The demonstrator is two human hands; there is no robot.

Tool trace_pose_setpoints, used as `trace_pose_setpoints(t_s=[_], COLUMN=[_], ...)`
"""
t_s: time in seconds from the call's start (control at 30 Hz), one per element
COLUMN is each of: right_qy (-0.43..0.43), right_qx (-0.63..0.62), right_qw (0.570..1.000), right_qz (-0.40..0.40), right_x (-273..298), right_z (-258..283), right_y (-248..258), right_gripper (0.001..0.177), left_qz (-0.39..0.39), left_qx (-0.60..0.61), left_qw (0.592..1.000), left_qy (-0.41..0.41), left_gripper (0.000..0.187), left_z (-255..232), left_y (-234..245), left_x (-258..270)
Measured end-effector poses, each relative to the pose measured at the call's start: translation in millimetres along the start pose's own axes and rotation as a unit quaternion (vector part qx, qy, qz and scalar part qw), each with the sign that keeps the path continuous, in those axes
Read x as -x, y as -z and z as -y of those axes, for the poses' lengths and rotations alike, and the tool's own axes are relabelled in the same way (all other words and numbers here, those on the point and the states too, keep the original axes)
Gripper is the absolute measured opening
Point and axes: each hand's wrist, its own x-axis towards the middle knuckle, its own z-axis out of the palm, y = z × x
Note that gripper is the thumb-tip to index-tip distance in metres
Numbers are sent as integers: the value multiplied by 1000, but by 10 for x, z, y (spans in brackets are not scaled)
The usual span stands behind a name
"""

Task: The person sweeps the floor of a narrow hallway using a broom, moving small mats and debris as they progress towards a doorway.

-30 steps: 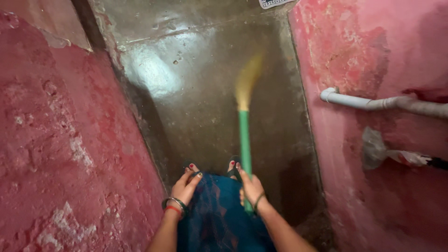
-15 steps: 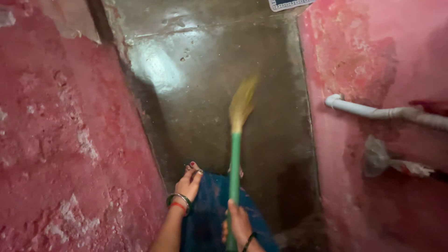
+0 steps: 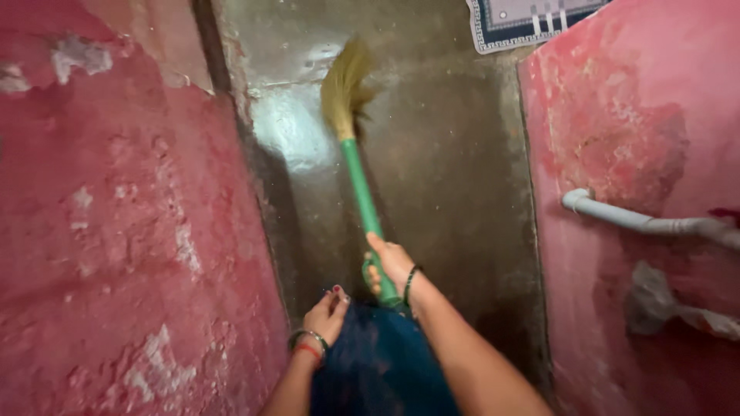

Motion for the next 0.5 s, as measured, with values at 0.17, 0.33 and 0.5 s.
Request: trace_pose_setpoints(t_s=[0.17,0.33,0.5], right_qy=[243,-57,-178], right_qx=[413,673,692], right_qw=[862,728,695], right_qz=[-168,-119,-80], right_x=[576,1048,819], right_z=[-505,-1158,-1144], right_y=[817,1925,2164], right_gripper=[52,61,64], left_qz=[7,-17,5], left_qx=[-23,-5,30], left_qw=[999,998,999], left_qy=[-45,-55,45], left_gripper=[60,62,62], left_z=[-274,-202,-210], left_y=[164,172,190], left_x=[101,-19,-108])
